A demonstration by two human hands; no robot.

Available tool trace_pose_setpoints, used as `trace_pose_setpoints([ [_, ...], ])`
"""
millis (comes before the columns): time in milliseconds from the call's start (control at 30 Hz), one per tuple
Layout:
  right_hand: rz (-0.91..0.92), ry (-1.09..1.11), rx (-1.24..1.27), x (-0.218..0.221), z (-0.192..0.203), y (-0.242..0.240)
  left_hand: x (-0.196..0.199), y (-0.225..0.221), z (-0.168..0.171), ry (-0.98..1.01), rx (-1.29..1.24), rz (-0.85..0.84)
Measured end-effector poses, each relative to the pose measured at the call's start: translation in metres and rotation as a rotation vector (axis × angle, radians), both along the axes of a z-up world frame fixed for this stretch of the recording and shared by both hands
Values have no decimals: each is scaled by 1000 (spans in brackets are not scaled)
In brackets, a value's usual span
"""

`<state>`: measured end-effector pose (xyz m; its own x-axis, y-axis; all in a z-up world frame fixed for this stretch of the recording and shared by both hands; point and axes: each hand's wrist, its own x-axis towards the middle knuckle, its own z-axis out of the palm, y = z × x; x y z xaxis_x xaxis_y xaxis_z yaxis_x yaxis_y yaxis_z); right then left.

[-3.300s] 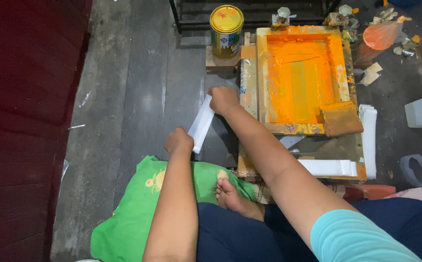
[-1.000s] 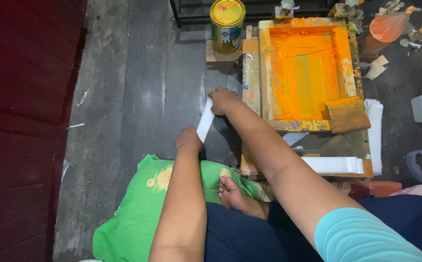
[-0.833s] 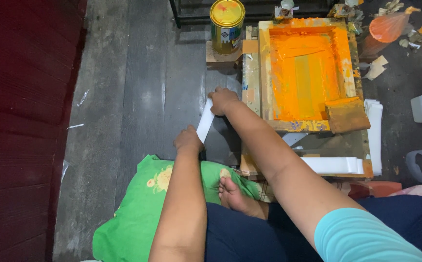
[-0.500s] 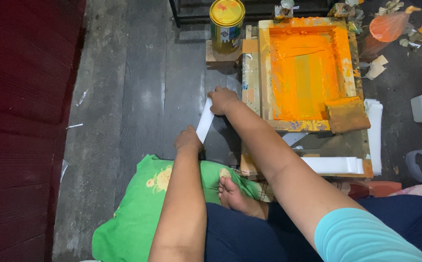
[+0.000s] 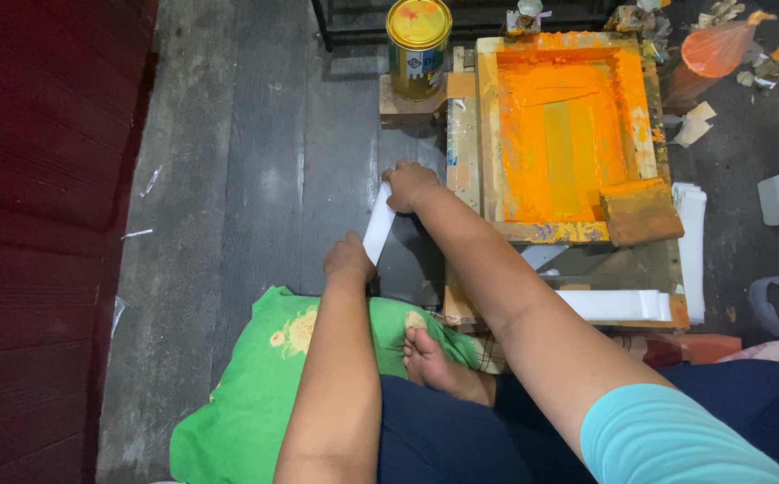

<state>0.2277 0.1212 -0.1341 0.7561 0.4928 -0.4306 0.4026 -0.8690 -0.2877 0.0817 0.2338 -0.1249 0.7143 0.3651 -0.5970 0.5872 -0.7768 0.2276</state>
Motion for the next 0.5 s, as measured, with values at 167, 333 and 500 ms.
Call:
trace_pose_setpoints([
  [167,-3,6,11,2,-4,0,-2,-3,13,-18,-28,-2],
  [333,-3,13,18,0,1,0,-1,-3,13,-4,-21,-13],
  [500,-2,6,18,3,-5,1,-1,-1,10,-10,-21,-14],
])
